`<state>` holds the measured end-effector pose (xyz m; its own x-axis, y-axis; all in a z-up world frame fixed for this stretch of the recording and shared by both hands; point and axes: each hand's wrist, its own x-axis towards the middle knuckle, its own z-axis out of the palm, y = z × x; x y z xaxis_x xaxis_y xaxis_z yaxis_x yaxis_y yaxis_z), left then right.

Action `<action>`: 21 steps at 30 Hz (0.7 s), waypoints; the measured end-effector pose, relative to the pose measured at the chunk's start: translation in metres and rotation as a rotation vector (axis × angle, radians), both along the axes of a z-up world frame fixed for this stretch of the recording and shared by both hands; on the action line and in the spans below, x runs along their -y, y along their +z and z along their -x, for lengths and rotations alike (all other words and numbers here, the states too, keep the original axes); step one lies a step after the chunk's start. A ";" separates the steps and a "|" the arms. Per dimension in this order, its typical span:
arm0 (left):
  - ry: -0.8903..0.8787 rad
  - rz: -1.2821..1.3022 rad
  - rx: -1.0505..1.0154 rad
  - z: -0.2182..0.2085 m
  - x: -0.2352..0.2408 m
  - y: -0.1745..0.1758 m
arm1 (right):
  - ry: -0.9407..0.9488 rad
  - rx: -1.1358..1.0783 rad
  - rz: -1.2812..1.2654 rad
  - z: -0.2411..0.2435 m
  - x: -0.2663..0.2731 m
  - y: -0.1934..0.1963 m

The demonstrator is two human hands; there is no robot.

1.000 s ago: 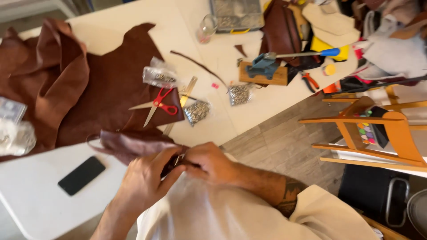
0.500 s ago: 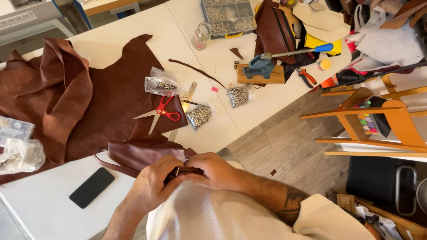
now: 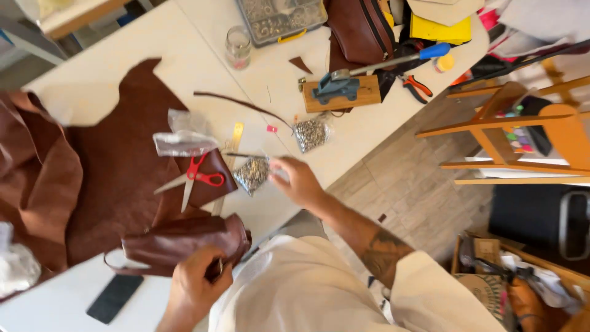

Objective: The person assembles a brown leather bag by attaching a metal ring to a strap using a rivet setter and hammer. They retrieve small metal components from a shelf, position the rivet on the strap, and strike it to secure the hardware.

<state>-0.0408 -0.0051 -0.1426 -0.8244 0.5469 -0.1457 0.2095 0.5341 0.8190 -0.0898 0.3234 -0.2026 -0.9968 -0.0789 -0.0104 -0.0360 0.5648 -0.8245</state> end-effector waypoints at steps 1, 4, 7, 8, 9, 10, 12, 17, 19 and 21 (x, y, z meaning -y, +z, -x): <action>0.092 0.014 -0.030 -0.001 0.001 -0.006 | -0.097 -0.059 -0.218 0.020 -0.019 -0.039; 0.319 0.119 -0.121 -0.012 -0.010 -0.008 | -0.146 -0.065 -0.736 0.094 -0.048 -0.076; 0.369 0.220 0.063 0.004 -0.039 0.034 | -0.329 -0.155 -1.027 0.159 -0.072 -0.184; 0.352 0.223 0.086 0.000 -0.041 0.031 | -0.329 -0.126 -1.033 0.170 -0.081 -0.180; 0.347 0.282 0.120 -0.004 -0.039 0.029 | -0.271 0.104 -1.105 0.180 -0.088 -0.176; 0.363 0.341 0.135 -0.006 -0.038 0.025 | -0.203 0.306 -1.161 0.206 -0.089 -0.171; 0.406 0.301 0.125 -0.005 -0.049 0.038 | -0.327 0.177 -1.220 0.209 -0.116 -0.259; 0.344 0.134 -0.049 -0.002 -0.032 0.033 | -0.418 -0.248 -1.299 0.202 -0.145 -0.274; 0.433 0.260 0.137 0.000 -0.031 0.027 | -0.298 -0.273 -1.239 0.214 -0.156 -0.268; 0.431 0.172 0.024 0.004 -0.030 0.015 | -0.200 -0.231 -1.242 0.223 -0.158 -0.252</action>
<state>-0.0448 0.0252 -0.1278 -0.9665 0.1209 -0.2263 -0.0797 0.6970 0.7127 -0.3123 0.4818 -0.4545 -0.9786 0.0100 0.2054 0.0670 0.9598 0.2726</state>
